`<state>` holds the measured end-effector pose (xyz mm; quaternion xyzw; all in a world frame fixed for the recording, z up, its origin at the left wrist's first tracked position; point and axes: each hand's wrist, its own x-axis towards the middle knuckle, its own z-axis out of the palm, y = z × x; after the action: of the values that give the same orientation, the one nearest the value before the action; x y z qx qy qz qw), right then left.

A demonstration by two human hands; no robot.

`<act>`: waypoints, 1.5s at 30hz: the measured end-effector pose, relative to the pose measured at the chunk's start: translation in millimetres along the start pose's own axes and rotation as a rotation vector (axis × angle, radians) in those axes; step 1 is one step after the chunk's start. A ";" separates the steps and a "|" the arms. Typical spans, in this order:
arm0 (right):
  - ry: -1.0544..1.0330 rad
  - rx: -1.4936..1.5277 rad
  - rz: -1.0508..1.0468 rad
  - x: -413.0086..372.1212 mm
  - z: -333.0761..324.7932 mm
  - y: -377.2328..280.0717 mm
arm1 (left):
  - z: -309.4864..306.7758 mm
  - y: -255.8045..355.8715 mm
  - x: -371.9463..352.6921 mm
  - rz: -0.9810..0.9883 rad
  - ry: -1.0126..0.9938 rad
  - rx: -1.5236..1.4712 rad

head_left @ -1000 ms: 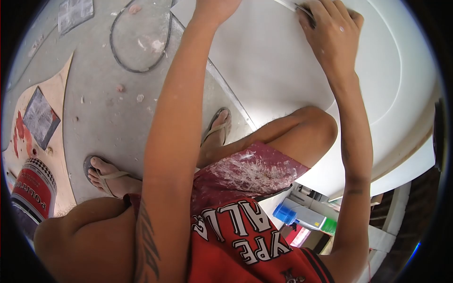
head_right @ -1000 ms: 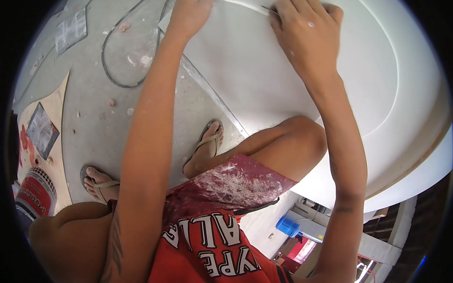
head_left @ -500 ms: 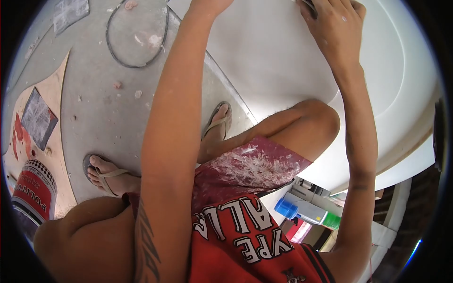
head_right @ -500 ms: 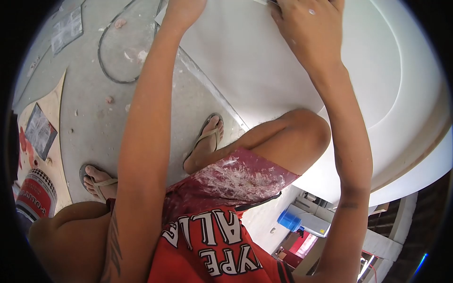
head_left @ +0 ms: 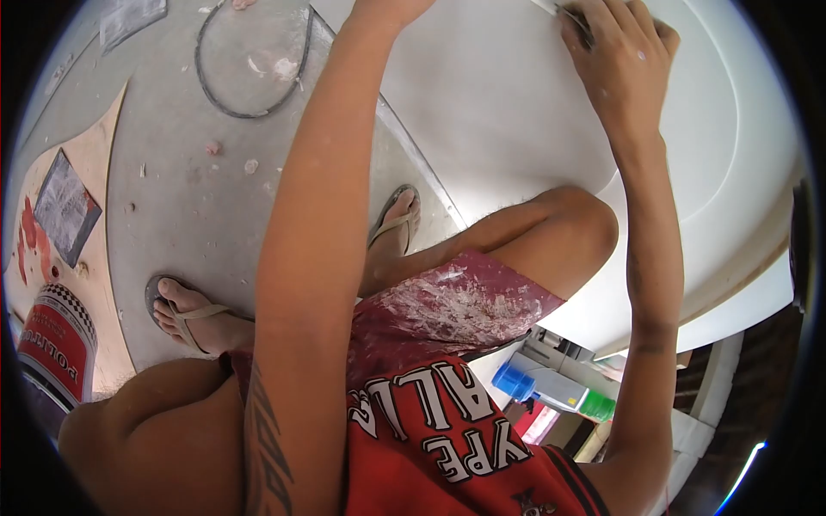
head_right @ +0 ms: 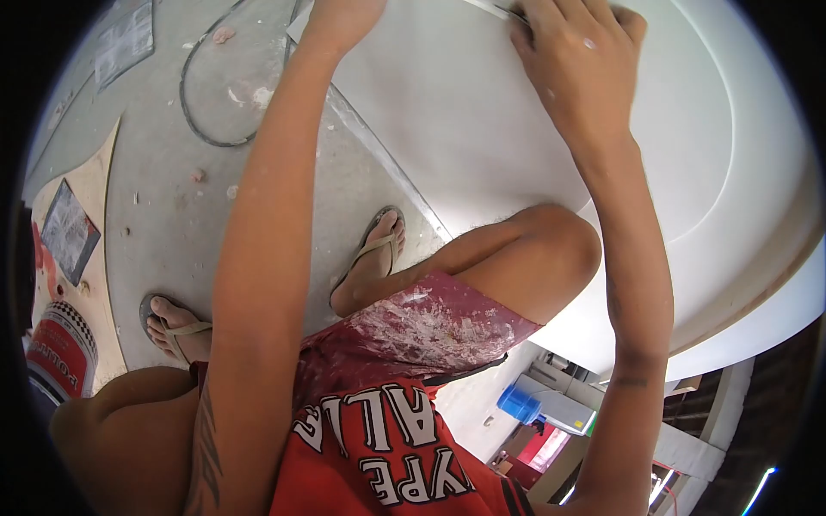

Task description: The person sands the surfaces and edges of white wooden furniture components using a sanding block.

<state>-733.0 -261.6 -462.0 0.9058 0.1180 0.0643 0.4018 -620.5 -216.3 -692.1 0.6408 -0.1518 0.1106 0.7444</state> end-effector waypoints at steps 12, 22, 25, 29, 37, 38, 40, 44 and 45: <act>0.045 0.041 0.000 3.6 5.0 -2.9 | -3.4 -3.6 1.0 -0.063 -0.048 -0.049; 0.044 0.070 -0.031 6.7 3.8 -0.8 | -2.4 -9.4 -2.1 -0.169 -0.109 -0.003; 0.050 0.051 0.052 -4.0 -3.2 -4.8 | -3.3 -15.9 1.5 0.038 -0.070 -0.045; 0.044 0.006 0.089 -4.6 -5.0 -2.5 | -10.7 -5.3 -0.3 -0.061 -0.084 -0.103; 0.018 0.025 0.031 -8.7 -12.9 1.5 | -12.8 -3.1 1.5 -0.084 -0.090 -0.117; -0.006 0.035 0.038 -7.4 -10.9 4.3 | -12.5 -5.9 2.7 -0.051 -0.117 -0.100; 0.032 0.052 0.006 4.6 3.1 3.4 | -11.1 -11.6 4.0 -0.019 -0.152 -0.081; 0.032 0.063 0.014 -3.8 5.0 0.7 | -2.9 -21.5 -1.4 -0.018 -0.126 -0.085; 0.024 0.047 0.048 -5.4 1.5 0.3 | -3.0 -23.2 0.2 0.038 -0.086 -0.106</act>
<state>-737.8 -264.3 -462.9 0.9168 0.1026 0.0817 0.3773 -611.7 -216.9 -713.8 0.6016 -0.2014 0.0887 0.7679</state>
